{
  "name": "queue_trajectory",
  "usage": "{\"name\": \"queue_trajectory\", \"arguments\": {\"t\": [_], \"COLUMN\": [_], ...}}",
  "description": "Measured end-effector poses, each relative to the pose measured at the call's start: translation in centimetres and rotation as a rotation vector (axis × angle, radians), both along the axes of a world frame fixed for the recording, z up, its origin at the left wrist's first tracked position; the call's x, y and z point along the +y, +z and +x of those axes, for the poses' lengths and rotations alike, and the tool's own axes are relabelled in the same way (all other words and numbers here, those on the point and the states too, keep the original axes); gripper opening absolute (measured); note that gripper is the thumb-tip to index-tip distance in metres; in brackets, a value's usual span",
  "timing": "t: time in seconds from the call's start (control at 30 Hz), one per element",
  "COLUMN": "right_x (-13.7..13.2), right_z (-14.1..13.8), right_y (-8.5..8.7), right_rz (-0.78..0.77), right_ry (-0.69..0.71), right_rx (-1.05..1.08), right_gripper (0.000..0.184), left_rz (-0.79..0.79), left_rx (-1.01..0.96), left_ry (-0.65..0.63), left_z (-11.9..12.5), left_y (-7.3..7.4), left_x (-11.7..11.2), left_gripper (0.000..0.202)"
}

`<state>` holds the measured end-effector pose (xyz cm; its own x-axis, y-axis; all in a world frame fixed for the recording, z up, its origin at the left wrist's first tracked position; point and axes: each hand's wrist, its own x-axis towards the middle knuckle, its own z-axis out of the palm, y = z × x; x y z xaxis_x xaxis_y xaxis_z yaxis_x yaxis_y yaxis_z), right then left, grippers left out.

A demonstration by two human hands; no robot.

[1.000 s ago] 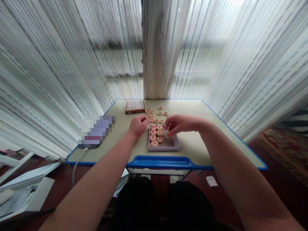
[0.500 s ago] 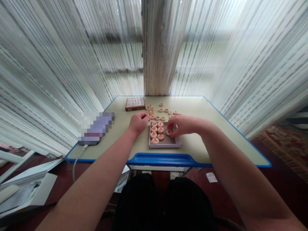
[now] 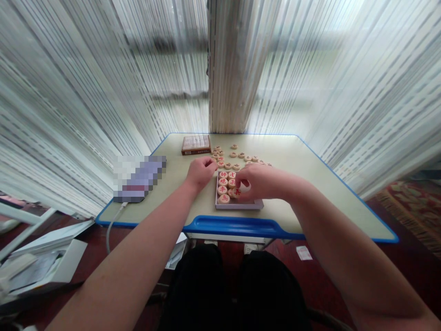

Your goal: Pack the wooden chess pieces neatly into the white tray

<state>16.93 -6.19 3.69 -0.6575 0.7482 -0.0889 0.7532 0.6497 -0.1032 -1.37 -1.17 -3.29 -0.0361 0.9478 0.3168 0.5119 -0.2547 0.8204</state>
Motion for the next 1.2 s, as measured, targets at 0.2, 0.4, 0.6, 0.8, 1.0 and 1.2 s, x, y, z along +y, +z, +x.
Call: {"name": "queue_trajectory", "arguments": {"t": [0.2, 0.4, 0.6, 0.8, 1.0, 1.2], "right_x": [-0.4, -0.3, -0.2, 0.1, 0.3, 0.3], "right_z": [-0.6, -0.6, -0.4, -0.5, -0.5, -0.6], "right_y": [-0.7, -0.6, -0.9, -1.3, -1.5, -1.3], "right_rz": [0.077, 0.067, 0.06, 0.072, 0.071, 0.069], "right_ry": [0.055, 0.034, 0.086, 0.098, 0.09, 0.086], "right_rx": [0.06, 0.084, 0.135, 0.159, 0.153, 0.161], "right_gripper": [0.022, 0.023, 0.017, 0.016, 0.016, 0.013], "left_rz": [0.009, 0.001, -0.001, 0.006, -0.006, 0.002], "left_rx": [0.029, 0.027, 0.001, -0.02, -0.012, 0.0], "left_ry": [0.002, 0.007, -0.011, -0.03, -0.024, -0.033], "left_z": [-0.1, 0.0, 0.1, 0.0, 0.0, 0.1], "left_y": [-0.3, -0.2, 0.0, -0.2, 0.0, 0.2], "left_x": [0.2, 0.1, 0.0, 0.2, -0.1, -0.2], "left_gripper": [0.017, 0.017, 0.016, 0.016, 0.015, 0.015]}}
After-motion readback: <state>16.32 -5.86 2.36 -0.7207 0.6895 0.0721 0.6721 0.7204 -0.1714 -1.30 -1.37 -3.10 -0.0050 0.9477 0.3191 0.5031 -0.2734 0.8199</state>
